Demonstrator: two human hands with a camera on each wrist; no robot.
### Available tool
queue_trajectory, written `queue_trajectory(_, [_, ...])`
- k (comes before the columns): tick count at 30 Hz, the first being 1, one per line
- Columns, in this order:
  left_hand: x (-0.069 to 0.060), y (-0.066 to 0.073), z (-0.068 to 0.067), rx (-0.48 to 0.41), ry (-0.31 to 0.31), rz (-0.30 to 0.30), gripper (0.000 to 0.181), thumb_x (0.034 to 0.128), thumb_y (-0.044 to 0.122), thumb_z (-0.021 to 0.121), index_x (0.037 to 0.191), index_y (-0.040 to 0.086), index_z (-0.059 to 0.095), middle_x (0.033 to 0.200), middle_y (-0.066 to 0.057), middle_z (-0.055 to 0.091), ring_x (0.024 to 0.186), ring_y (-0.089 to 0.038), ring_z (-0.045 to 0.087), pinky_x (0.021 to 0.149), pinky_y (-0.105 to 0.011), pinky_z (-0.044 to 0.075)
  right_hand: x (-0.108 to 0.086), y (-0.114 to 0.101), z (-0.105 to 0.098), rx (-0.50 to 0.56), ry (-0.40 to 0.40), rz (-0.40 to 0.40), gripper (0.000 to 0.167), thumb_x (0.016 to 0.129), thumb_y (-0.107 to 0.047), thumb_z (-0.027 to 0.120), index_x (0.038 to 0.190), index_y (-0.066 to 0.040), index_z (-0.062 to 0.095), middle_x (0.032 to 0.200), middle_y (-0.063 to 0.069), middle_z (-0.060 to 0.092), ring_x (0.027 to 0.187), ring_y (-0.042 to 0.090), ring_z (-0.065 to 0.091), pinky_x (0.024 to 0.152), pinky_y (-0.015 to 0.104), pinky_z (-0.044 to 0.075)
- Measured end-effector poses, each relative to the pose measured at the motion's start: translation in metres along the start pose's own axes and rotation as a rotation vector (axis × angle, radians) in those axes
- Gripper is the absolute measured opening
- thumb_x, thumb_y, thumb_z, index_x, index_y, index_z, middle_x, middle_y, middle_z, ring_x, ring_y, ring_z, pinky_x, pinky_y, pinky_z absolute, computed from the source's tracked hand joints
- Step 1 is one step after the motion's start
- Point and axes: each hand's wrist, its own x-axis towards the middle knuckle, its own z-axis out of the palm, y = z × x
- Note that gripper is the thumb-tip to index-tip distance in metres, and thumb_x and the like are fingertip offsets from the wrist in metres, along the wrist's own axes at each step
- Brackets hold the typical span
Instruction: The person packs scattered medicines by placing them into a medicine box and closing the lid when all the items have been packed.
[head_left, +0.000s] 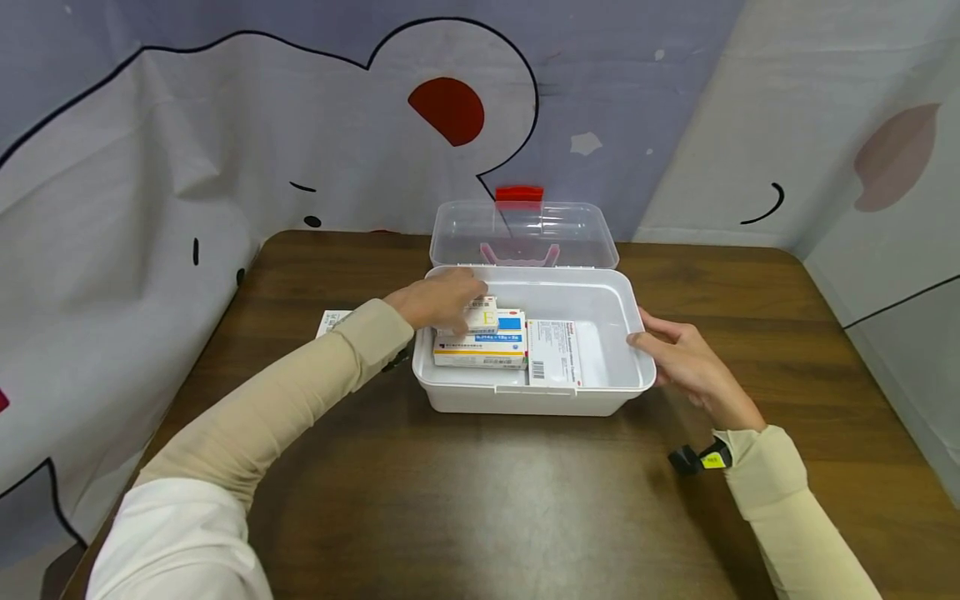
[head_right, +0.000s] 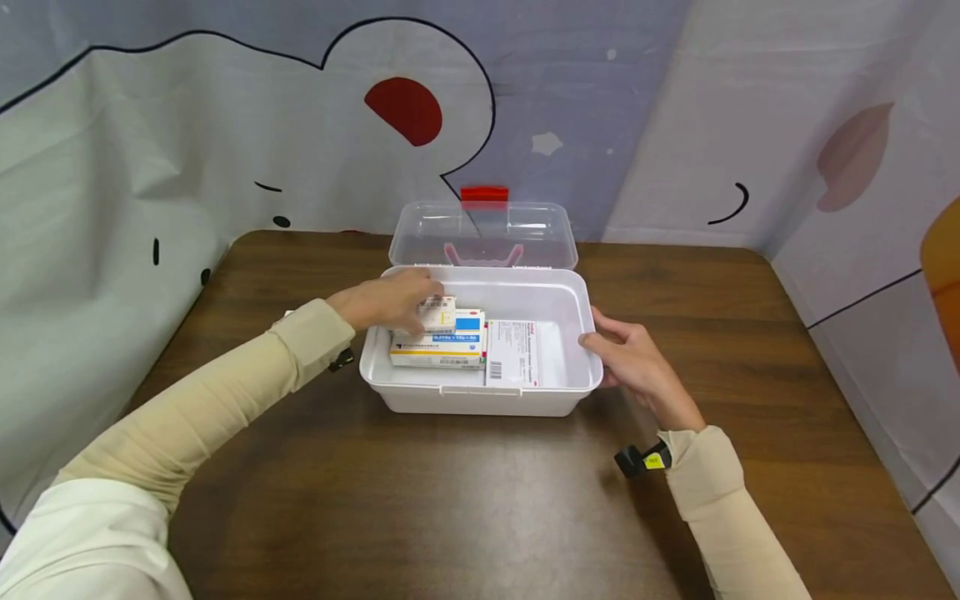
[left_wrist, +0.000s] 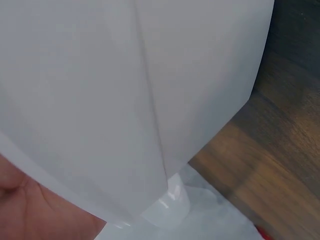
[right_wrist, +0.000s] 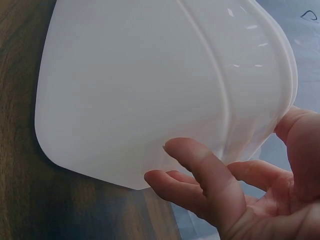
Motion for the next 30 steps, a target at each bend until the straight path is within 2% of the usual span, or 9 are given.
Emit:
queue_trajectory(4, [-0.002,-0.002,0.001,0.001,0.016,0.013,0.047,0.0728,0.012,0.075,0.115,0.004,0.057,0.101,-0.007,0.056,0.091,-0.020,0.047,0.085,-0.031,0.043,0.000,-0.001,0.000,-0.002,-0.004,0.006,0.064,0.089,-0.027,0.059,0.144,-0.015,0.028,0.127,0.030,0.043,0.083,0.020,0.062,0.069,0.042,0.054])
queue_trajectory(11, [-0.004,-0.003,0.002,0.002,0.055,0.019,0.046,0.0715,0.013,0.077,0.113,0.004,0.058,0.098,-0.007,0.057,0.088,-0.020,0.047,0.082,-0.031,0.044,0.000,-0.002,-0.001,-0.014,0.001,0.023,0.065,0.089,-0.028,0.059,0.144,-0.015,0.028,0.129,0.028,0.045,0.083,0.020,0.062,0.069,0.043,0.054])
queue_trajectory(16, [-0.011,-0.001,-0.003,-0.064,0.061,-0.007,0.054,0.0741,0.020,0.075,0.121,0.005,0.054,0.108,-0.008,0.056,0.094,-0.020,0.048,0.087,-0.033,0.044,-0.001,0.000,0.000,-0.019,0.009,0.029,0.066,0.088,-0.029,0.060,0.144,-0.014,0.028,0.127,0.029,0.045,0.080,0.020,0.062,0.067,0.039,0.055])
queue_trajectory(22, [-0.035,-0.009,-0.018,-0.231,0.159,-0.006,0.045,0.0807,0.026,0.069,0.120,0.007,0.057,0.107,-0.011,0.058,0.095,-0.022,0.051,0.084,-0.034,0.047,0.000,0.002,0.002,0.003,0.003,0.015,0.065,0.089,-0.026,0.058,0.144,-0.011,0.027,0.126,0.031,0.044,0.078,0.018,0.063,0.065,0.038,0.055])
queue_trajectory(26, [-0.055,-0.026,-0.023,-0.272,0.231,-0.018,0.037,0.0840,0.024,0.065,0.115,0.006,0.059,0.101,-0.010,0.059,0.090,-0.021,0.053,0.081,-0.034,0.049,-0.001,0.001,0.002,-0.002,0.006,0.008,0.064,0.090,-0.026,0.057,0.144,-0.009,0.027,0.123,0.032,0.046,0.076,0.017,0.063,0.064,0.038,0.055])
queue_trajectory(30, [-0.075,-0.047,-0.021,-0.307,0.282,-0.063,0.031,0.0851,0.023,0.064,0.112,0.006,0.061,0.097,-0.005,0.060,0.087,-0.019,0.055,0.079,-0.034,0.050,-0.001,-0.001,0.001,-0.012,-0.002,0.006,0.064,0.090,-0.026,0.057,0.144,-0.010,0.027,0.122,0.031,0.046,0.078,0.017,0.063,0.065,0.038,0.055])
